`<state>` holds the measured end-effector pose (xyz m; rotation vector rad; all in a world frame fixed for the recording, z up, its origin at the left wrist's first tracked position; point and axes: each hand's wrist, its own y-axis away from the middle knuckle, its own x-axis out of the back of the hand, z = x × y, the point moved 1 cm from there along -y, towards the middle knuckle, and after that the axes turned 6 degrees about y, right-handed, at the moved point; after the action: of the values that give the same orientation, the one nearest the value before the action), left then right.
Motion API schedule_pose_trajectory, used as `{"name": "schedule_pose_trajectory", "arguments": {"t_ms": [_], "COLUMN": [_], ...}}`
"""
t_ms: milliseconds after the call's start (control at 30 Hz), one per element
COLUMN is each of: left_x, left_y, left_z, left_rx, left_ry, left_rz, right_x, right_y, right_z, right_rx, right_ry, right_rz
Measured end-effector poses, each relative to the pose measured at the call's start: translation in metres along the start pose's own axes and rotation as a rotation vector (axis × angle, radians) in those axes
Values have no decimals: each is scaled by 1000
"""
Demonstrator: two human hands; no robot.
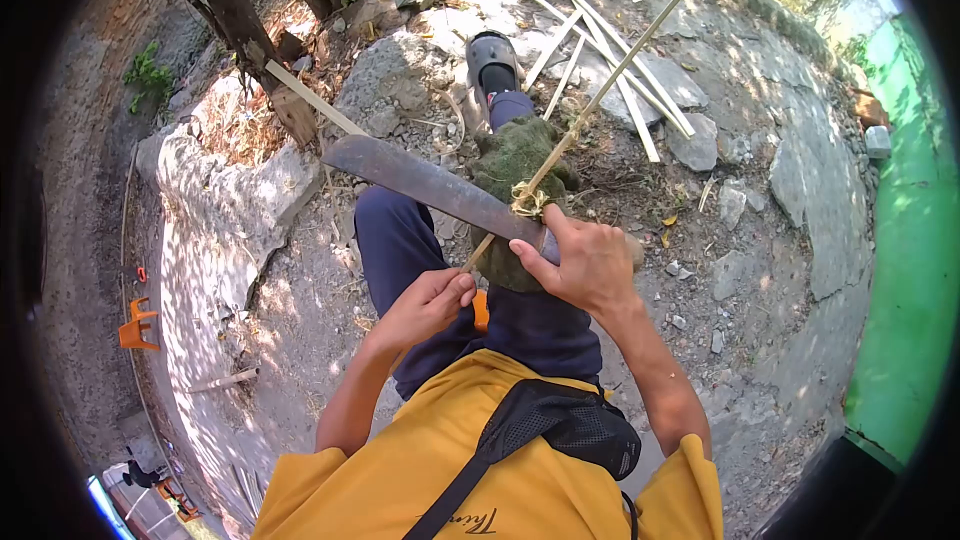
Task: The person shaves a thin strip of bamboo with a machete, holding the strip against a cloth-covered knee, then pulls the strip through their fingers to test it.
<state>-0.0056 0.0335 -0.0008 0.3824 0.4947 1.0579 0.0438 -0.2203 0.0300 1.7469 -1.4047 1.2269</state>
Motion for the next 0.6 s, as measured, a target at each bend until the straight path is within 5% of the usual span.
{"name": "schedule_pose_trajectory", "arguments": {"t_ms": [167, 600], "left_x": [-11, 23], "left_y": [-39, 97], "left_z": [7, -47], "left_rx": [-203, 23], "left_ry": [-60, -151], "left_rz": [7, 7], "right_x": [1, 1], "right_y": [-3, -8], "right_z": [-2, 5], "right_rx": [20, -58], "right_ry": [55, 13], "right_rz": [-35, -47]}}
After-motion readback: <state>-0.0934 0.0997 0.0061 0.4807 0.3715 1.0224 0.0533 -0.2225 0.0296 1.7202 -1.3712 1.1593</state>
